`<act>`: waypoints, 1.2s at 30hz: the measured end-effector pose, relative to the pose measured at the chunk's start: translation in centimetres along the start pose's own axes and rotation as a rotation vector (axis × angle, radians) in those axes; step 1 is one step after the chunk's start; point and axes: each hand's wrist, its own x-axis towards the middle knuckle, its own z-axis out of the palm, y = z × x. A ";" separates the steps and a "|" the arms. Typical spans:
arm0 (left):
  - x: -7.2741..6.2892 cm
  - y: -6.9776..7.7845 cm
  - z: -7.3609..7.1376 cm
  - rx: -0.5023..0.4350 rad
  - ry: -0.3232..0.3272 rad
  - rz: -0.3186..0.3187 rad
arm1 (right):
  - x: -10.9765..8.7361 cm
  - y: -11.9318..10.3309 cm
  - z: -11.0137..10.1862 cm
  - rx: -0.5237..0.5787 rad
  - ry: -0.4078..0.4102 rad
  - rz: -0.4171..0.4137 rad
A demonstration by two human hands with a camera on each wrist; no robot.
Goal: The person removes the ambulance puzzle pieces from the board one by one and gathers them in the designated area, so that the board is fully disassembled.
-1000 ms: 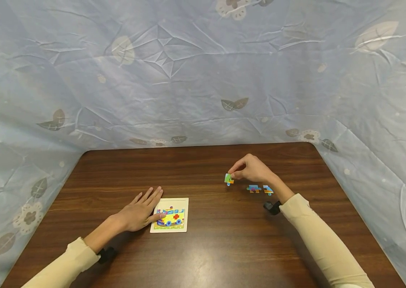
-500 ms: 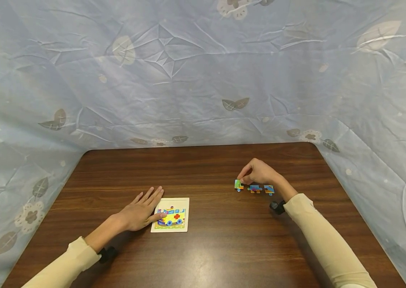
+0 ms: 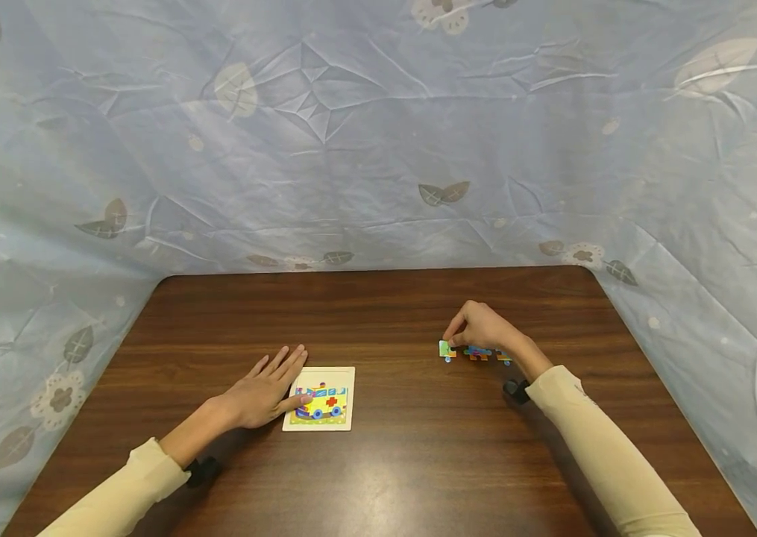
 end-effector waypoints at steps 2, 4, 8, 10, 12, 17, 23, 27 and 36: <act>0.0 0.0 -0.1 0.003 0.003 0.000 | 0.0 -0.1 0.2 -0.016 0.017 -0.004; 0.1 -0.1 0.0 0.006 0.003 -0.002 | 0.1 -0.2 0.3 -0.017 0.032 0.008; 0.1 0.0 -0.1 0.005 0.003 0.001 | 0.2 -0.2 0.5 -0.019 0.054 0.026; 0.1 0.0 -0.2 0.011 0.003 -0.001 | 0.3 -0.2 0.5 -0.013 0.060 0.034; 0.0 0.1 -0.3 0.021 -0.005 -0.009 | 0.3 -0.2 0.6 -0.007 0.061 0.035; -0.1 0.2 -0.4 0.033 -0.012 -0.022 | 0.3 -0.3 0.6 -0.008 0.064 0.019; -0.1 0.2 -0.4 0.033 -0.017 -0.024 | 0.1 -0.3 0.6 -0.026 0.069 -0.003; 0.0 0.3 -0.3 0.032 -0.016 -0.019 | 0.2 -0.2 0.5 -0.034 0.064 -0.015; 0.1 0.2 -0.4 0.027 -0.020 -0.017 | 0.4 -0.2 0.5 -0.054 0.046 -0.040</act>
